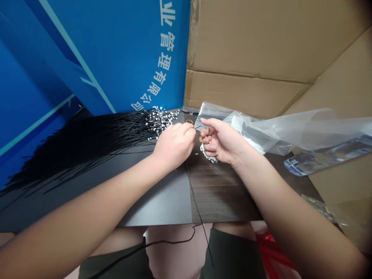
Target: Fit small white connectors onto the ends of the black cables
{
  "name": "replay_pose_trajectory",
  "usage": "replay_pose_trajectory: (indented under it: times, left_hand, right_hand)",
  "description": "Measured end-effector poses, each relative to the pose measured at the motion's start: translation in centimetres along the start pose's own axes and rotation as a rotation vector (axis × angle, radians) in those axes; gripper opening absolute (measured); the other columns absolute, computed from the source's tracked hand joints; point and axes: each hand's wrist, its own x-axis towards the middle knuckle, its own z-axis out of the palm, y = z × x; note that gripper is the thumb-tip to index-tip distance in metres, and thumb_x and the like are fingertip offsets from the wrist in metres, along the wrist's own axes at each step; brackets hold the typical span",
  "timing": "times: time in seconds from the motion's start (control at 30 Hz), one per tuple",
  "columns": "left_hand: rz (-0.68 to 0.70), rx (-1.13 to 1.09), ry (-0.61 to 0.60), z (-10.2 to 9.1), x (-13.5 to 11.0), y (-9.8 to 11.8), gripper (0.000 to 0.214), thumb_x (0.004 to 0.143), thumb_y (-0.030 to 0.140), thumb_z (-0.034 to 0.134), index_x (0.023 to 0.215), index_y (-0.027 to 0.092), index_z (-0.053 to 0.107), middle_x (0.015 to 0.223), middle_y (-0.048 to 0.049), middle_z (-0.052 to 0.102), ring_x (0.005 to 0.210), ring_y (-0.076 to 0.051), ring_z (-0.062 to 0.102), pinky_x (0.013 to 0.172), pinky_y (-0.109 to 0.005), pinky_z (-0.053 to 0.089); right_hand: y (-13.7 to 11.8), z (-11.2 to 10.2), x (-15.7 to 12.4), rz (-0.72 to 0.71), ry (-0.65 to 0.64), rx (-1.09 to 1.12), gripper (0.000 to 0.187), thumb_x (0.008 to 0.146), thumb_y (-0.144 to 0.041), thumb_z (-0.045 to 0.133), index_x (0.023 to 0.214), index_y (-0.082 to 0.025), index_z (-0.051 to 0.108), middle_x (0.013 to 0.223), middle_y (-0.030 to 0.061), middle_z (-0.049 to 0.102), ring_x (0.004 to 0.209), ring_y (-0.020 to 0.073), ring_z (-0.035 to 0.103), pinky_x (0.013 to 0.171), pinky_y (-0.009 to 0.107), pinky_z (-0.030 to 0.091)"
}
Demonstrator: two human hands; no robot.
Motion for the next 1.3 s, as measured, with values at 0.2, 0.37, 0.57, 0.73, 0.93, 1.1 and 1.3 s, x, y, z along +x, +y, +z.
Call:
replay_pose_trajectory:
  times: [0.2, 0.37, 0.57, 0.73, 0.93, 1.1, 1.3]
  left_hand:
    - [0.049, 0.029, 0.000, -0.2, -0.1, 0.1, 0.036, 0.106, 0.016, 0.039, 0.092, 0.017, 0.072, 0.108, -0.0155, 0.078, 0.089, -0.027, 0.064, 0.079, -0.042, 0.041]
    - [0.040, 0.000, -0.004, -0.1, -0.1, 0.1, 0.033, 0.105, 0.016, 0.041, 0.095, 0.018, 0.073, 0.113, -0.0159, 0.079, 0.095, -0.028, 0.066, 0.085, -0.043, 0.044]
    - [-0.046, -0.504, -0.055, -1.1, 0.2, -0.2, 0.018, 0.099, 0.025, 0.059, 0.091, 0.019, 0.074, 0.127, -0.0151, 0.078, 0.116, -0.029, 0.070, 0.104, -0.048, 0.052]
    - [-0.454, -1.375, -0.181, -2.4, 0.2, -1.7, 0.017, 0.085, 0.032, 0.083, 0.080, 0.018, 0.075, 0.142, -0.0148, 0.073, 0.120, -0.029, 0.074, 0.109, -0.051, 0.055]
    - [-0.539, -1.860, -0.636, -2.6, 0.0, -0.7, 0.015, 0.081, 0.029, 0.089, 0.079, 0.018, 0.079, 0.118, -0.0171, 0.082, 0.094, -0.026, 0.079, 0.091, -0.049, 0.063]
    - [-0.539, -1.896, -0.618, -2.0, -0.2, 0.1, 0.007, 0.084, 0.025, 0.088, 0.083, 0.018, 0.084, 0.106, -0.0123, 0.082, 0.082, -0.019, 0.076, 0.083, -0.039, 0.063]
    - [-0.547, -1.931, -0.696, -1.8, -0.3, -0.3, 0.007, 0.085, 0.022, 0.088, 0.086, 0.016, 0.085, 0.107, -0.0130, 0.083, 0.087, -0.021, 0.080, 0.084, -0.035, 0.065]
  right_hand:
    - [-0.4, 0.0, -0.5, 0.041, -0.058, 0.091, 0.031, 0.088, -0.041, 0.066, 0.066, -0.021, 0.055, 0.052, -0.0053, 0.040, 0.040, 0.0060, 0.021, 0.035, 0.022, 0.019]
    - [-0.2, -0.1, -0.6, 0.016, -0.040, 0.105, 0.021, 0.080, -0.028, 0.066, 0.064, -0.020, 0.055, 0.052, -0.0049, 0.043, 0.040, 0.0057, 0.024, 0.035, 0.021, 0.020]
    - [-0.5, -1.7, -0.4, -0.073, -0.009, -0.004, 0.018, 0.071, -0.024, 0.064, 0.057, -0.021, 0.053, 0.048, -0.0024, 0.045, 0.035, 0.0061, 0.027, 0.034, 0.024, 0.018]
    - [-1.6, -4.2, -1.4, -0.114, -0.287, -0.245, 0.023, 0.071, -0.025, 0.067, 0.051, -0.020, 0.056, 0.045, -0.0012, 0.047, 0.034, 0.0053, 0.028, 0.036, 0.024, 0.015]
    - [-1.7, -5.5, -1.8, -0.140, -0.521, -0.464, 0.021, 0.073, -0.029, 0.072, 0.055, -0.018, 0.066, 0.046, -0.0022, 0.052, 0.039, 0.0068, 0.034, 0.039, 0.022, 0.022]
    - [-1.3, -5.7, -1.4, -0.108, -0.592, -0.513, 0.020, 0.075, -0.027, 0.071, 0.058, -0.017, 0.069, 0.050, -0.0016, 0.055, 0.042, 0.0067, 0.037, 0.042, 0.022, 0.024]
    - [-1.1, -6.0, -0.8, -0.095, -0.642, -0.498, 0.017, 0.076, -0.024, 0.072, 0.061, -0.015, 0.070, 0.052, -0.0016, 0.055, 0.044, 0.0058, 0.037, 0.042, 0.020, 0.026]
